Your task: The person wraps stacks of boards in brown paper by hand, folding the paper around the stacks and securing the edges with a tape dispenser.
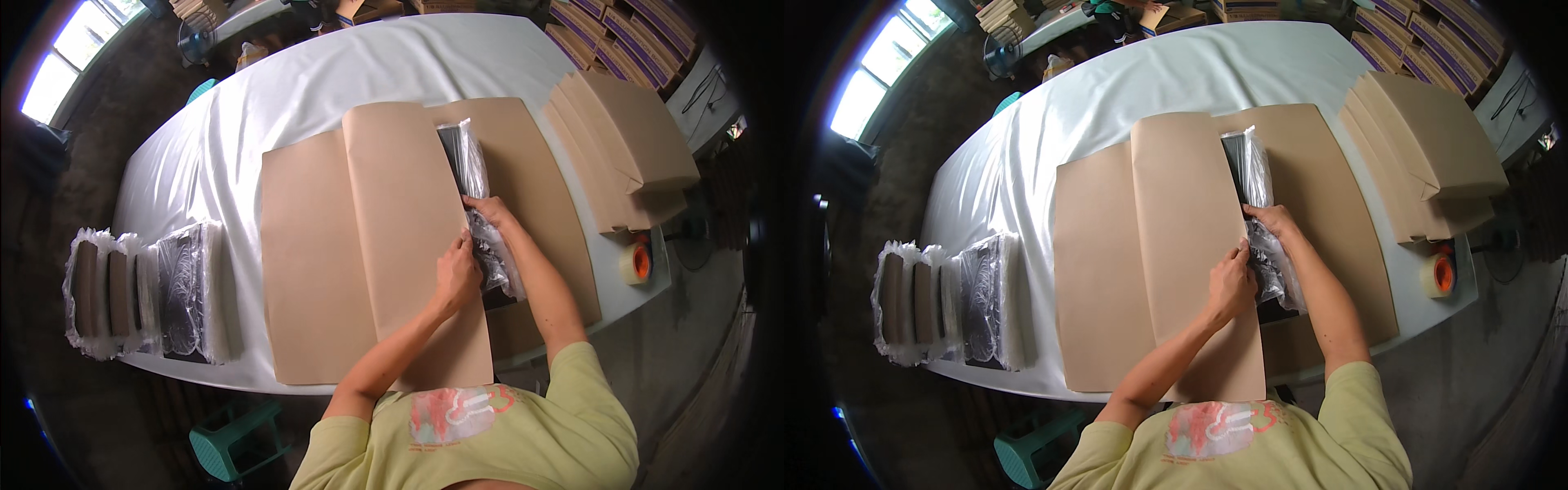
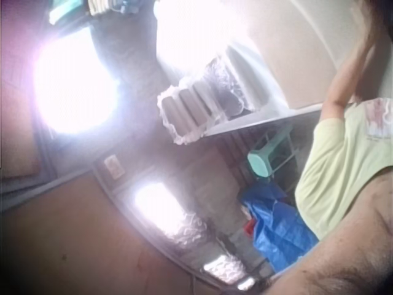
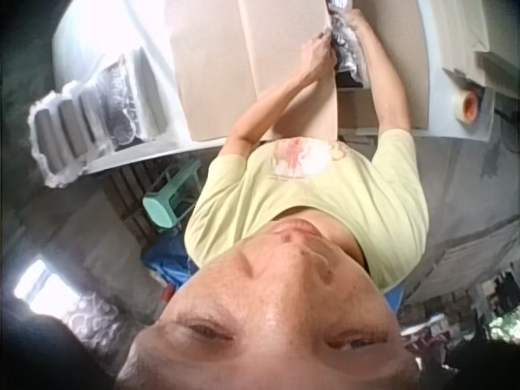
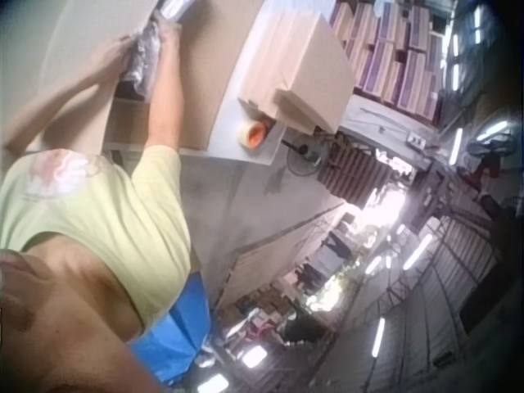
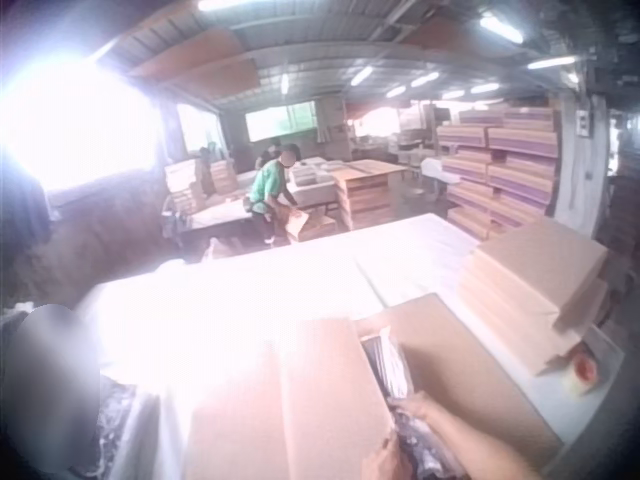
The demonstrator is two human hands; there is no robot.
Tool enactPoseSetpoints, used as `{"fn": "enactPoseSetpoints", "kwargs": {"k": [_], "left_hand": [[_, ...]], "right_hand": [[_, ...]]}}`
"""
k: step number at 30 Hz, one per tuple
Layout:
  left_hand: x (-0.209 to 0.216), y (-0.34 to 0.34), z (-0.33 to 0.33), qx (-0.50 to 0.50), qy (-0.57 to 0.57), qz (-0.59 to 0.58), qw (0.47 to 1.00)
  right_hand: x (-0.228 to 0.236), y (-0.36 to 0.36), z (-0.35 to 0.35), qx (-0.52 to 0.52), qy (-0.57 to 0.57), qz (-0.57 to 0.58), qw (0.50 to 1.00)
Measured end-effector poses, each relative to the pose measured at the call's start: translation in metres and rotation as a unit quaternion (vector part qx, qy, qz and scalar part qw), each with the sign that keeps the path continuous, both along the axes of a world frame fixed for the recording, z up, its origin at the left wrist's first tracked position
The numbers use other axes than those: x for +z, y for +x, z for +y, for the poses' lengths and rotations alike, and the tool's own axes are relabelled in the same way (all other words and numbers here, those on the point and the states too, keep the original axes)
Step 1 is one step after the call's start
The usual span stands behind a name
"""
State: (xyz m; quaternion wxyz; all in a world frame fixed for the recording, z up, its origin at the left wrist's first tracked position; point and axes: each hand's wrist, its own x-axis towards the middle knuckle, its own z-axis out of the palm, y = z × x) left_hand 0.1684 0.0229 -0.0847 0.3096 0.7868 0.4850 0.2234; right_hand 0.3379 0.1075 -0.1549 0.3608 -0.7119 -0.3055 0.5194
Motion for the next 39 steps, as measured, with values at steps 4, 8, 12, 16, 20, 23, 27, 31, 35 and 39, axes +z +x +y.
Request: {"fn": "enactPoseSetpoints", "kwargs": {"k": [4, 8, 12, 16, 20, 23, 27, 31, 35, 39], "left_hand": [[-0.002, 0.001, 0.001, -0.009, -0.014, 0.017, 1.0], [-0.006, 0.005, 0.0, -0.025, -0.012, 0.033, 0.999], [-0.004, 0.009, -0.001, -0.044, -0.004, 0.058, 0.997], [-0.006, 0.008, -0.001, -0.032, -0.003, 0.064, 0.997], [0.004, -0.025, 0.009, -0.146, -0.128, -0.116, 0.974], [-0.011, -0.106, 0.001, 0.143, 0.118, -0.024, 0.982], [-0.019, -0.164, 0.007, 0.317, -0.151, -0.057, 0.935], [-0.022, -0.161, 0.025, 0.331, -0.156, -0.081, 0.927], [-0.039, -0.151, 0.096, 0.312, -0.124, -0.105, 0.936], [-0.046, -0.14, 0.209, 0.349, -0.093, -0.13, 0.923]], "right_hand": [[0.008, -0.001, -0.001, 0.032, -0.015, -0.082, 0.996], [0.007, 0.001, -0.003, -0.029, -0.021, -0.051, 0.998], [0.017, -0.002, -0.009, 0.011, -0.01, -0.024, 1.0], [0.056, -0.025, -0.016, 0.05, -0.023, 0.106, 0.993], [0.025, -0.004, -0.005, 0.063, -0.025, -0.005, 0.998], [0.038, -0.003, -0.008, 0.085, -0.022, -0.005, 0.996], [0.035, -0.009, -0.01, 0.078, -0.026, -0.018, 0.996], [0.049, -0.012, -0.012, 0.085, -0.029, -0.007, 0.996], [0.052, -0.012, -0.015, 0.053, -0.023, 0.011, 0.998], [0.042, -0.012, -0.012, 0.053, 0.003, 0.03, 0.998]]}}
